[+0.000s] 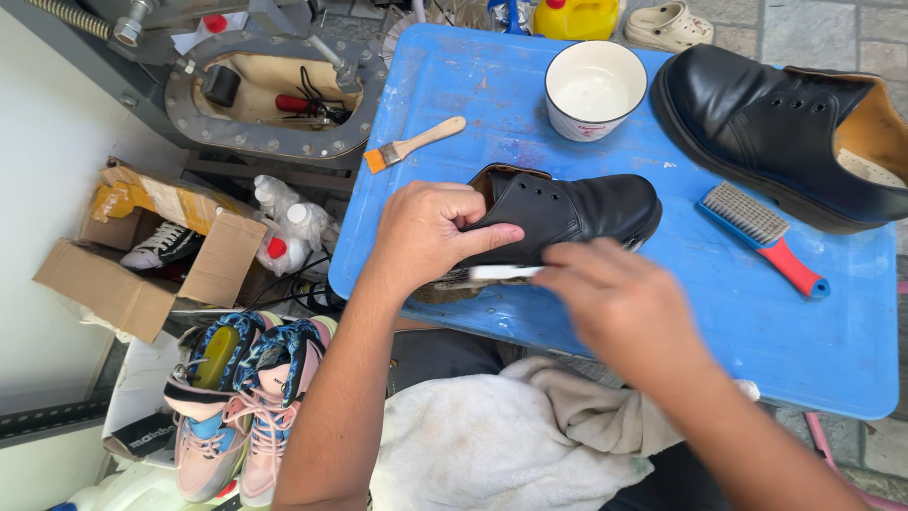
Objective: The person cleans a black leather shoe using a toothbrush and a white cloth. They apply a cleaning solution from a cup to the shoe's sole and upper, scrubbing with the toothbrush, and then wipe the shoe down with the cloth. The person also wipes the blue work surface and inspects the shoe's sole and interior.
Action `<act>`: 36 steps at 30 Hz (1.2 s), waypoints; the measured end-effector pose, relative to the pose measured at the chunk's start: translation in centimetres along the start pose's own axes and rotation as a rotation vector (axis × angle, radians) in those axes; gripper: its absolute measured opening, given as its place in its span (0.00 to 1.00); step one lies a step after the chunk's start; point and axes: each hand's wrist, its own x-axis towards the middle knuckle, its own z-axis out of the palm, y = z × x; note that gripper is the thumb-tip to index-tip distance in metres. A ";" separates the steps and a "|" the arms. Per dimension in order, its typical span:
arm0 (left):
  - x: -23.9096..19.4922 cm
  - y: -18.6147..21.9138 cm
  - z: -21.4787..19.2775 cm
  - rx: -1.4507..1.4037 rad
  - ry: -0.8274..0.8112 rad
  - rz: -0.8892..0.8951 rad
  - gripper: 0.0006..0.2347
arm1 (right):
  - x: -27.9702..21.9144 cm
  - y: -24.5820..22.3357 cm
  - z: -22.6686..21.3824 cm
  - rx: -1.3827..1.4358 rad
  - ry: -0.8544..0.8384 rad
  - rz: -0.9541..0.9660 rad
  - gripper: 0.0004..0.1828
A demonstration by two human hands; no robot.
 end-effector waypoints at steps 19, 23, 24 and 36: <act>0.4 0.6 -0.2 -0.066 0.005 0.017 0.24 | -3.5 3.2 -0.9 0.005 0.134 0.130 0.16; 0.4 0.0 -0.1 -0.112 -0.013 0.009 0.25 | -5.9 6.5 -3.3 -0.022 0.171 0.307 0.15; 0.3 -0.3 0.0 -0.117 -0.017 0.024 0.25 | -6.3 7.0 -3.4 0.005 0.195 0.361 0.13; 1.5 -3.1 -0.3 -0.254 -0.091 -0.028 0.26 | -9.3 6.5 0.9 0.385 0.373 0.730 0.11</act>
